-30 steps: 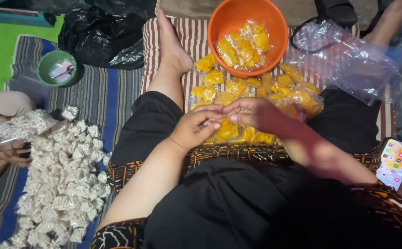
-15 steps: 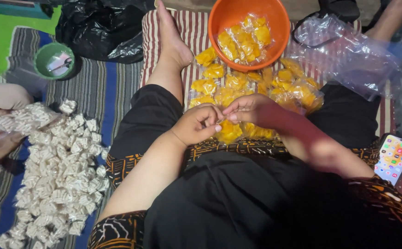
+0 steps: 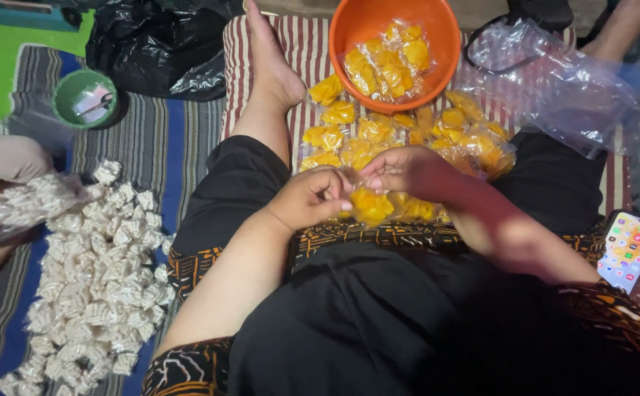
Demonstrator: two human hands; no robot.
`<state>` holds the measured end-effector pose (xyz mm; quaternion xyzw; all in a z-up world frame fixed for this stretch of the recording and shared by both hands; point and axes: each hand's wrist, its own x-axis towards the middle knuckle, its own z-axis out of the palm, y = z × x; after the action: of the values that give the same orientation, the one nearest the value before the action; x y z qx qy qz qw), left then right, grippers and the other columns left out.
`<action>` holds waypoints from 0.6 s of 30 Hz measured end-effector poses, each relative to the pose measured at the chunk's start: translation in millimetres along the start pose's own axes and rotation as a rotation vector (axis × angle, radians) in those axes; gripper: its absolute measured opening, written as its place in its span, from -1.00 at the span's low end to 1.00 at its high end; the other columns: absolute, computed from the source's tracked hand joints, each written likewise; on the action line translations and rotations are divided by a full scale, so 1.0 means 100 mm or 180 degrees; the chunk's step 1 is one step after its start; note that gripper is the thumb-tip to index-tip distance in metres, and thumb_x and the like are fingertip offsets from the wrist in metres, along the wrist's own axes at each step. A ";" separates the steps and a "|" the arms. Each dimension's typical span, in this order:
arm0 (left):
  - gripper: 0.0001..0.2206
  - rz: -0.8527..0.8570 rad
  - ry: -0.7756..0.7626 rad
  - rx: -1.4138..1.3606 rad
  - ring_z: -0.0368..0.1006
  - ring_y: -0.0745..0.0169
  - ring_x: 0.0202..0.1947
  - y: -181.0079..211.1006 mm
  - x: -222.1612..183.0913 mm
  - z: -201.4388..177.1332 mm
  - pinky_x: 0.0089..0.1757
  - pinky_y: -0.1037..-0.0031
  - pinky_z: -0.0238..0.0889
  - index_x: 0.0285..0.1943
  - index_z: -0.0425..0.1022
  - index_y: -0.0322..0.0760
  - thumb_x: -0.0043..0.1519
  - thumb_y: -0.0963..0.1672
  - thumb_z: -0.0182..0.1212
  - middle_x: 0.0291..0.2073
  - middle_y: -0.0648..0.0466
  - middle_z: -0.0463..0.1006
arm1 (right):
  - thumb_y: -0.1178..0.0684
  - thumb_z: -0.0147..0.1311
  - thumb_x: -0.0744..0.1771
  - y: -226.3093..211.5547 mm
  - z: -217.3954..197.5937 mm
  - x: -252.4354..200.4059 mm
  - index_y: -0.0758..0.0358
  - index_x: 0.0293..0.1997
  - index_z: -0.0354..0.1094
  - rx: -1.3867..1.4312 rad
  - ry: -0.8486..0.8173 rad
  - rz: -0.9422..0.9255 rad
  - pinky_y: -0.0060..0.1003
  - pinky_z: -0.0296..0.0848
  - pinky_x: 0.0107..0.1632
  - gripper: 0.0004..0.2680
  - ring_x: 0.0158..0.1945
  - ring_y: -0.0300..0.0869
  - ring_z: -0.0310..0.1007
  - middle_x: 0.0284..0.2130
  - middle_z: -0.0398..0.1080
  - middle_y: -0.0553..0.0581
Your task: Bagging small yellow food packets into a larger plastic bag while sitting on the floor.
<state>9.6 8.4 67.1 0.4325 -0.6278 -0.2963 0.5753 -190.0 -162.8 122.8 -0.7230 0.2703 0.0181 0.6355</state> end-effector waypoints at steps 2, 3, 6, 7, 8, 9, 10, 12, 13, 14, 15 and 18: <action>-0.75 -0.0133 0.0080 0.0257 0.48 0.09 -0.50 0.00 -0.04 -0.04 -0.40 0.42 0.31 -0.42 0.42 -0.21 0.13 -0.11 0.47 -0.44 0.03 0.59 | 0.17 0.30 0.27 0.00 0.01 -0.01 0.38 0.01 0.51 -0.0136 0.0030 -0.0065 -0.17 0.56 -0.09 -0.76 -0.26 -0.09 0.61 -0.29 0.58 0.26; -0.76 -0.0282 0.0169 0.0508 0.46 0.08 -0.55 0.01 -0.06 -0.06 -0.42 0.42 0.31 -0.43 0.43 -0.20 0.15 -0.10 0.45 -0.55 0.05 0.54 | 0.16 0.30 0.27 0.01 0.01 -0.03 0.37 0.04 0.51 -0.0267 0.0047 -0.0116 -0.17 0.57 -0.09 -0.75 -0.25 -0.07 0.62 -0.29 0.58 0.27; -0.82 -0.0488 0.0680 0.0242 0.39 0.31 -0.61 0.05 -0.02 -0.03 -0.41 0.56 0.28 -0.45 0.51 -0.22 0.12 -0.16 0.47 -0.64 0.15 0.50 | 0.18 0.27 0.30 0.03 -0.04 0.00 0.38 0.05 0.50 0.0034 0.0189 -0.0107 -0.16 0.55 -0.04 -0.77 -0.20 -0.09 0.57 -0.26 0.56 0.26; -0.82 -0.0480 0.0679 0.0247 0.39 0.31 -0.61 -0.03 -0.04 -0.02 -0.41 0.56 0.28 -0.45 0.51 -0.22 0.12 -0.16 0.47 -0.64 0.15 0.50 | 0.18 0.27 0.30 -0.01 -0.01 -0.01 0.38 0.05 0.50 0.0032 0.0192 -0.0116 -0.16 0.55 -0.04 -0.77 -0.20 -0.09 0.57 -0.26 0.56 0.26; -0.81 -0.0510 0.0857 0.0123 0.36 0.39 -0.60 -0.12 -0.07 0.00 -0.42 0.61 0.26 -0.43 0.50 -0.22 0.11 -0.17 0.49 -0.66 0.20 0.48 | 0.17 0.26 0.30 -0.04 0.02 -0.02 0.39 0.04 0.49 0.0102 0.0250 -0.0135 -0.16 0.55 -0.03 -0.77 -0.20 -0.11 0.56 -0.26 0.55 0.23; -0.80 -0.0552 0.1031 -0.0012 0.33 0.47 -0.60 -0.20 -0.11 0.04 -0.42 0.66 0.24 -0.42 0.49 -0.21 0.09 -0.18 0.51 -0.67 0.25 0.46 | 0.16 0.25 0.30 -0.07 0.05 -0.05 0.40 0.04 0.48 0.0180 0.0309 -0.0139 -0.17 0.56 -0.02 -0.77 -0.19 -0.13 0.56 -0.27 0.54 0.21; -0.80 -0.0556 0.1026 -0.0017 0.33 0.47 -0.60 -0.31 -0.14 0.06 -0.42 0.66 0.24 -0.42 0.49 -0.21 0.09 -0.18 0.51 -0.67 0.25 0.46 | 0.16 0.25 0.30 0.02 0.08 -0.01 0.40 0.04 0.48 0.0184 0.0312 -0.0133 -0.17 0.56 -0.02 -0.77 -0.19 -0.13 0.56 -0.27 0.54 0.21; -0.61 -0.0924 0.1374 -0.1191 0.52 0.45 -0.57 -0.52 -0.18 0.09 -0.45 0.68 0.43 0.07 0.38 -0.27 0.12 -0.24 0.46 -0.42 0.14 0.56 | 0.20 0.12 0.37 0.16 0.13 0.09 0.46 0.08 0.43 0.0529 0.0298 -0.0371 -0.18 0.59 -0.06 -0.80 -0.20 -0.03 0.59 -0.25 0.53 0.32; -0.61 -0.0909 0.1380 -0.1185 0.52 0.45 -0.57 -0.49 -0.15 0.11 -0.45 0.68 0.43 0.07 0.38 -0.27 0.12 -0.24 0.46 -0.42 0.14 0.56 | 0.20 0.12 0.37 0.26 0.15 0.15 0.46 0.08 0.43 0.0518 0.0293 -0.0384 -0.18 0.59 -0.06 -0.80 -0.20 -0.03 0.59 -0.25 0.53 0.32; -0.52 -0.0667 0.1333 -0.1647 0.48 0.20 -0.18 -0.46 -0.12 0.14 -0.17 0.48 0.39 0.28 0.22 -0.18 0.22 -0.16 0.36 -0.12 0.00 0.52 | 0.19 0.09 0.37 0.35 0.19 0.20 0.42 0.14 0.34 0.1157 0.0472 -0.0550 -0.25 0.60 -0.04 -0.78 -0.17 -0.08 0.58 -0.22 0.47 0.22; -0.43 -0.0416 0.1293 -0.2101 0.45 -0.04 0.21 -0.43 -0.10 0.16 0.12 0.28 0.36 0.49 0.07 -0.09 0.33 -0.09 0.25 0.18 -0.13 0.48 | 0.17 0.06 0.38 0.45 0.22 0.27 0.37 0.20 0.24 0.1793 0.0632 -0.0709 -0.32 0.61 -0.03 -0.75 -0.14 -0.14 0.57 -0.20 0.41 0.12; -0.22 -0.1022 0.1050 -0.3034 0.47 -0.06 0.18 -0.40 -0.16 0.19 -0.01 0.19 0.51 0.58 -0.06 -0.10 0.22 -0.05 0.36 0.24 -0.08 0.45 | 0.19 0.02 0.39 0.41 0.23 0.32 0.24 0.24 0.12 0.2516 0.0630 -0.1291 -0.28 0.66 0.03 -0.73 -0.14 -0.17 0.61 -0.19 0.41 0.10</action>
<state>-1.2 2.7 21.9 0.2546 -0.2505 -0.5613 0.7466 -172.5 -155.5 69.1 -0.4616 0.1688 -0.2805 0.8245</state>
